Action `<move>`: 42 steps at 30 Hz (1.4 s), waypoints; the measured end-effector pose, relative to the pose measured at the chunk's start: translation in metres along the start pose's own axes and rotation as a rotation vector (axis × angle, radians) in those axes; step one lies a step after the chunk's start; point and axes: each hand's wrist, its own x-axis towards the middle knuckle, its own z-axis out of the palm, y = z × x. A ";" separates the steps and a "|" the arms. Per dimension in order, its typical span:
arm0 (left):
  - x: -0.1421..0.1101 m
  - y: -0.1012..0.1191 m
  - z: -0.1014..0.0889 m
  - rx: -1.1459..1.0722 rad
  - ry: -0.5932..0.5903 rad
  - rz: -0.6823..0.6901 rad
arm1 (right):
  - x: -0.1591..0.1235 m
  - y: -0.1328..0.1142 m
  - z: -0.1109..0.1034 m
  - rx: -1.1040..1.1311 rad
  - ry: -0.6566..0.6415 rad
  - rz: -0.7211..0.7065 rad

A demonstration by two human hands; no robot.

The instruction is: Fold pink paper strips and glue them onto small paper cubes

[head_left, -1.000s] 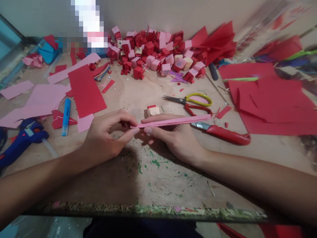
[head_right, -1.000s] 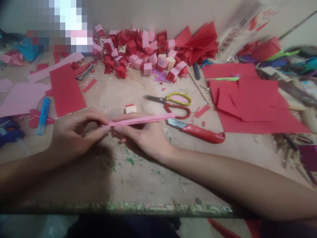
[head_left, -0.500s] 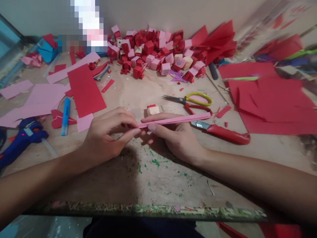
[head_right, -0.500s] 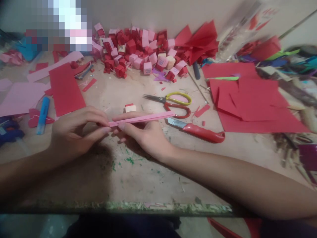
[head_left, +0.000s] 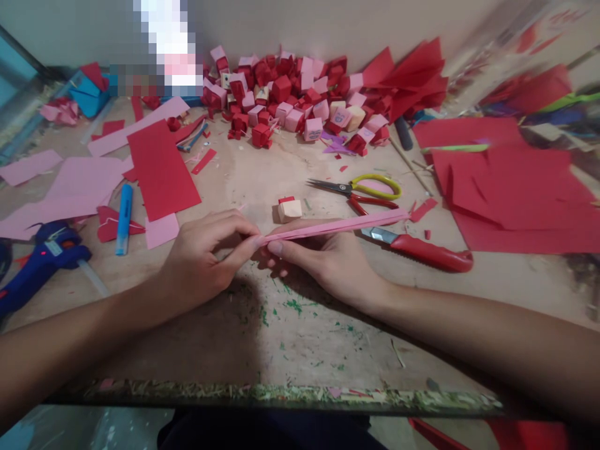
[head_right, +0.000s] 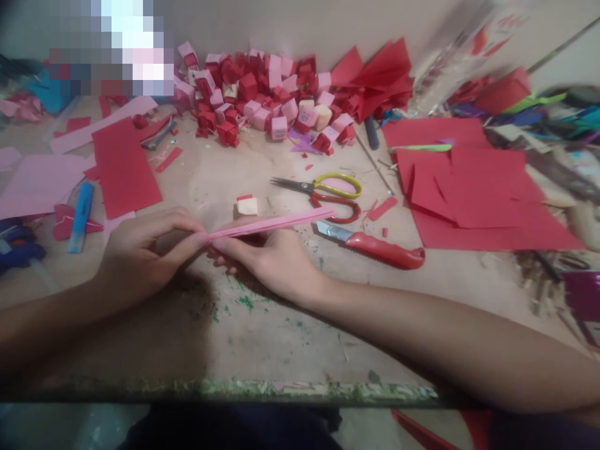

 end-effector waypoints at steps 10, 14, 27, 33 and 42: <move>-0.003 0.001 0.000 0.016 0.020 0.029 | -0.002 -0.001 0.002 0.021 0.036 0.044; -0.003 0.002 0.000 0.007 0.039 0.042 | -0.001 -0.001 0.001 0.018 0.045 0.048; -0.008 -0.001 0.003 0.149 0.106 0.153 | 0.000 0.003 0.000 0.083 0.011 0.060; -0.010 -0.003 0.002 0.215 0.096 0.220 | 0.001 0.004 -0.002 0.122 -0.006 0.038; -0.011 -0.009 0.000 0.256 0.065 0.266 | 0.002 0.003 -0.004 0.110 -0.039 0.032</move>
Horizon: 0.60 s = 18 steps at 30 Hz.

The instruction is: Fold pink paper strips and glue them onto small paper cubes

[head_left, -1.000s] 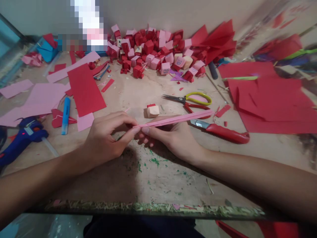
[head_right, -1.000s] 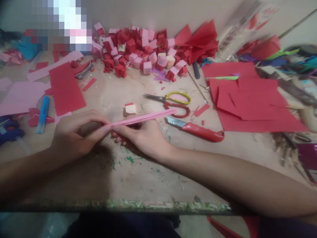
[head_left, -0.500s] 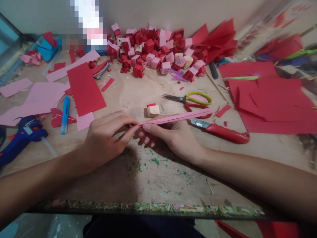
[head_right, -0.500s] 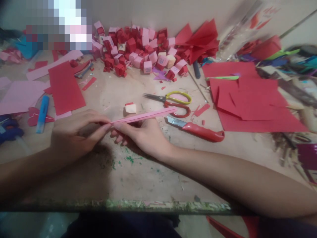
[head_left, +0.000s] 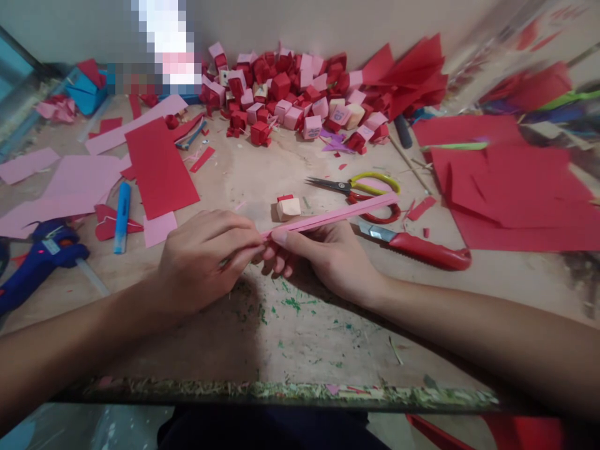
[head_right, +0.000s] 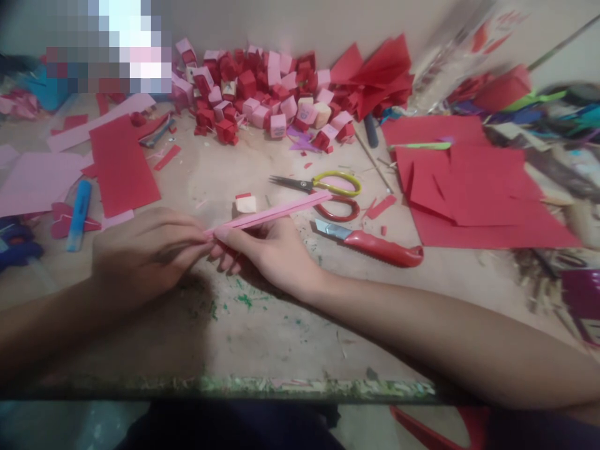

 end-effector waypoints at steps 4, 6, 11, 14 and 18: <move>0.001 0.001 -0.001 0.002 0.009 0.009 | 0.000 0.000 0.000 -0.007 0.000 -0.021; 0.000 0.001 -0.001 -0.001 0.009 0.007 | 0.001 0.000 0.001 -0.005 0.000 -0.031; 0.000 0.002 -0.001 -0.040 0.009 -0.022 | 0.002 0.005 0.001 0.091 -0.006 -0.080; 0.002 0.005 -0.003 -0.077 0.024 -0.056 | 0.002 0.005 0.000 0.062 0.003 -0.072; 0.006 0.009 -0.004 -0.142 0.036 -0.101 | 0.000 0.004 -0.001 0.023 0.015 -0.057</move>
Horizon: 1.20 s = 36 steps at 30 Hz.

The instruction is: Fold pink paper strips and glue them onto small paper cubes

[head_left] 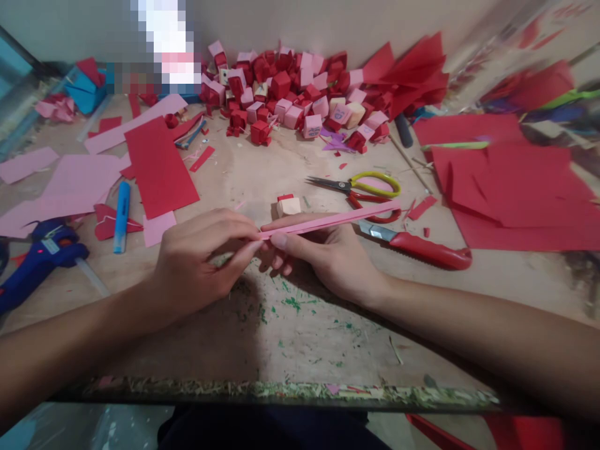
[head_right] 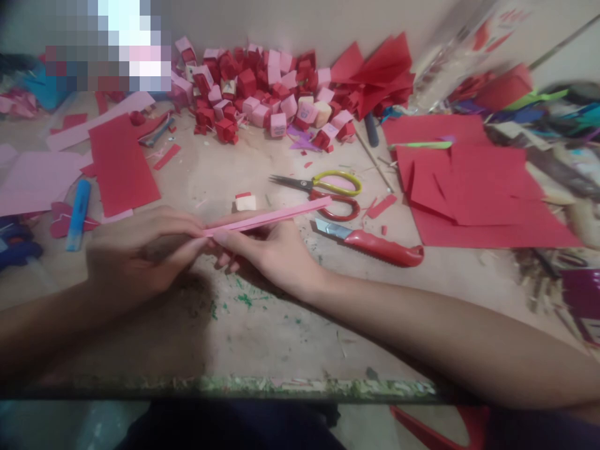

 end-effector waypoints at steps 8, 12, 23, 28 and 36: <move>0.002 -0.002 0.001 -0.139 0.024 -0.067 | -0.001 -0.001 -0.001 -0.027 -0.032 -0.005; 0.003 -0.001 0.000 -0.186 -0.018 -0.069 | -0.002 -0.001 0.002 -0.035 -0.020 0.001; 0.003 -0.001 0.002 -0.278 -0.066 -0.193 | -0.002 0.001 0.002 -0.062 -0.010 0.002; 0.005 0.002 0.004 -0.211 -0.024 -0.265 | -0.003 0.000 0.003 -0.118 -0.022 -0.009; 0.006 0.004 0.006 -0.185 -0.029 -0.279 | -0.002 0.000 0.000 -0.137 -0.027 -0.030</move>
